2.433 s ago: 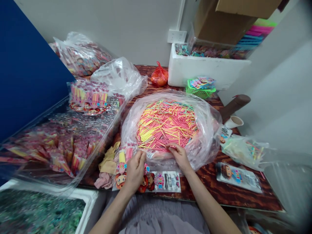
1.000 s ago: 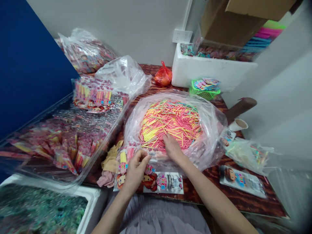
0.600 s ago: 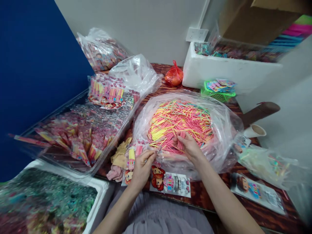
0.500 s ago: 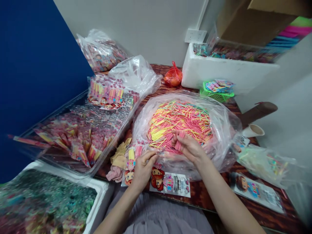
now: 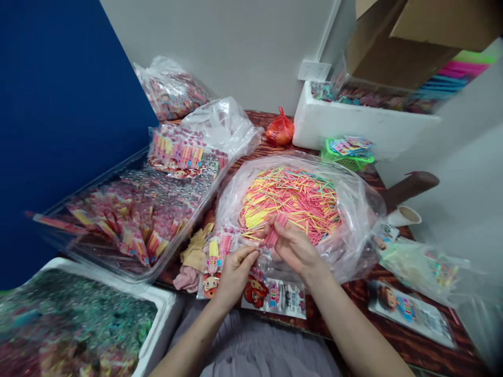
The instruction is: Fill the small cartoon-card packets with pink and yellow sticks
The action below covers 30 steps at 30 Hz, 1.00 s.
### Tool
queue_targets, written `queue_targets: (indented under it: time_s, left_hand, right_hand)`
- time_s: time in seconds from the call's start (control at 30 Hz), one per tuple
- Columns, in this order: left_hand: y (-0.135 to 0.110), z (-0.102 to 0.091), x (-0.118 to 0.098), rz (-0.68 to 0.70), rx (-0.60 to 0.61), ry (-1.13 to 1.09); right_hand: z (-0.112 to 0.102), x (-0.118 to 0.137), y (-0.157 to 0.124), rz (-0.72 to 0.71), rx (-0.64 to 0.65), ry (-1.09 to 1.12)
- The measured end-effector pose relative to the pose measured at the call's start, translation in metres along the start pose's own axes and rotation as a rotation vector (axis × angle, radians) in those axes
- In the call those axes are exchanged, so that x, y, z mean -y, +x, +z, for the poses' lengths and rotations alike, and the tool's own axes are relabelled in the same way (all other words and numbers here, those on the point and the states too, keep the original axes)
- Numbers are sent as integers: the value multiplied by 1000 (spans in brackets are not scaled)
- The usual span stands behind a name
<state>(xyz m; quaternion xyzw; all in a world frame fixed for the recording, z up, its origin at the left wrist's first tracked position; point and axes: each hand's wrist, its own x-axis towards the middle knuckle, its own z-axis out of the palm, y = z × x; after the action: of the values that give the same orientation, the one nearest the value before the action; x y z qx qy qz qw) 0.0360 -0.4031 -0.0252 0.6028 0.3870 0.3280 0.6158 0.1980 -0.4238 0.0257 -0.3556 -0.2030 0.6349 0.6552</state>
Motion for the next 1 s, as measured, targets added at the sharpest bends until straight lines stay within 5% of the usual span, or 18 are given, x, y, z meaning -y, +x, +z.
queue_targets:
  time_s: [0.17, 0.4, 0.57, 0.67, 0.8, 1.0]
  left_hand:
    - [-3, 0, 4, -108, 27, -101]
    - [-3, 0, -3, -16, -69, -156]
    - [-5, -1, -7, 15, -85, -187]
    - [-9, 3, -6, 37, -51, -220]
    - [-18, 9, -3, 40, -96, -257]
    - [-39, -1, -10, -19, -90, -228]
  right_hand:
    - [-4, -6, -12, -12, -37, -123]
    - [9, -10, -30, -26, -3, -575]
    - [10, -8, -43, -304, -103, -815]
    - [8, -12, -50, -361, -28, -1017]
    - [8, -18, -61, -486, -106, -1099]
    - [19, -32, -70, -548, 65, -1304]
